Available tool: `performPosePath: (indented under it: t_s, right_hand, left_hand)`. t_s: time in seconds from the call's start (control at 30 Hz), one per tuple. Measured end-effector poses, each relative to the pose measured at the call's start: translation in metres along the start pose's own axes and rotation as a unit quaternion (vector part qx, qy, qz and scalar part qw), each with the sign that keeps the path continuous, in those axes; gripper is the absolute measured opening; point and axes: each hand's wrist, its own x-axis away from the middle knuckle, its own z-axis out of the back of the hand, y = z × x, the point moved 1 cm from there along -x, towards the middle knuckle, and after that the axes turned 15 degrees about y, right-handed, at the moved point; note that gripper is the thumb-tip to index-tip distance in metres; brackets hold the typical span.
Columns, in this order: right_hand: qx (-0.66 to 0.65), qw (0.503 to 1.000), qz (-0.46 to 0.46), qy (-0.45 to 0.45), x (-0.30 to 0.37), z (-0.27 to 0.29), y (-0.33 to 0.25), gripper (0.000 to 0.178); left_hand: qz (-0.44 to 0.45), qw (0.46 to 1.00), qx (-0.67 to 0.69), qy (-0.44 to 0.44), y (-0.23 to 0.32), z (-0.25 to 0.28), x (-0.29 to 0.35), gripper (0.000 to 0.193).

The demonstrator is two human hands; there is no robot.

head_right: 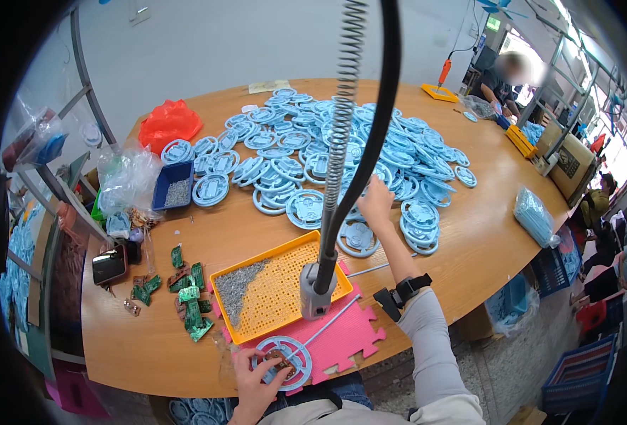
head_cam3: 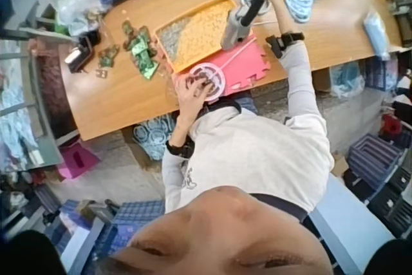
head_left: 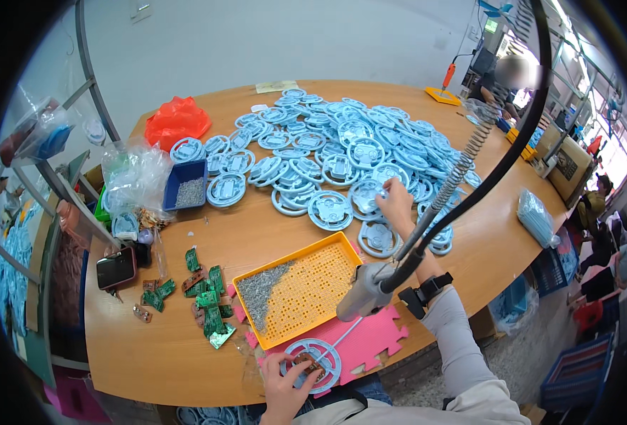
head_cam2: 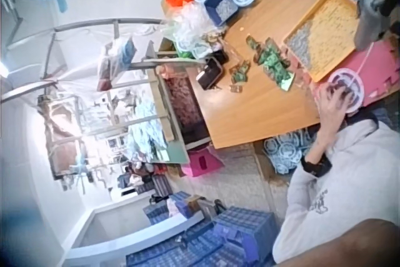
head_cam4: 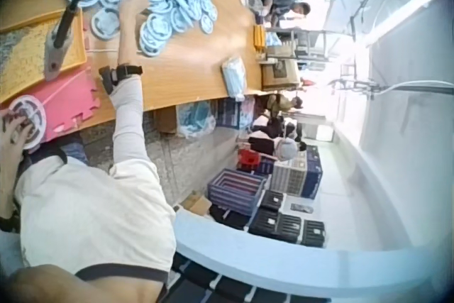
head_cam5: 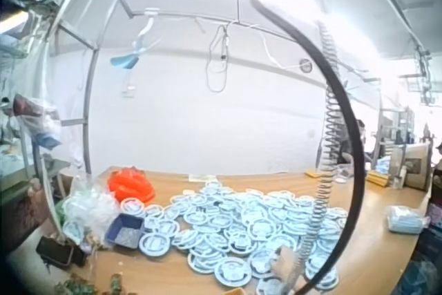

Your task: Using an electric screwdriver to assemble small light-blue plastic circular components at a factory workstation.

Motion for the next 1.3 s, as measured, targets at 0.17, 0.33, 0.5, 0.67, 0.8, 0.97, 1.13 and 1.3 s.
performPosePath:
  t_s: [0.17,0.33,0.5,0.67,0.8,0.97,1.13,1.3]
  right_hand:
    - [-0.272,0.949,-0.09,0.132,-0.005,0.065,-0.007,0.03]
    - [-0.348,0.901,-0.012,0.258,0.059,0.18,-0.046,0.03]
    - [-0.391,0.855,0.339,0.048,0.174,0.263,-0.112,0.022]
    - [-0.501,0.77,0.307,-0.248,0.227,0.255,-0.158,0.036]
    - [-0.442,0.792,0.294,-0.301,0.213,0.252,-0.154,0.047]
    - [-0.304,0.768,0.343,-0.447,0.2,0.248,-0.163,0.053]
    - [-0.297,0.753,0.359,-0.465,0.191,0.234,-0.164,0.06]
    - [-0.238,0.791,0.348,-0.445,0.177,0.217,-0.158,0.062]
  left_hand:
    - [-0.02,1.0,-0.003,-0.001,-0.006,-0.002,-0.002,0.031]
    - [-0.082,0.996,0.006,0.02,0.005,0.006,-0.003,0.033]
    - [0.257,0.774,0.54,-0.211,0.034,0.011,0.003,0.095]
    - [0.299,0.758,0.556,-0.164,0.044,0.004,0.008,0.079]
    - [0.448,0.681,0.556,-0.164,0.037,0.011,0.016,0.054]
    - [0.47,0.7,0.508,-0.176,0.031,0.015,0.024,0.054]
    - [0.495,0.693,0.481,-0.207,0.012,0.027,0.034,0.054]
    - [0.464,0.839,0.28,-0.043,-0.011,0.044,0.025,0.036]
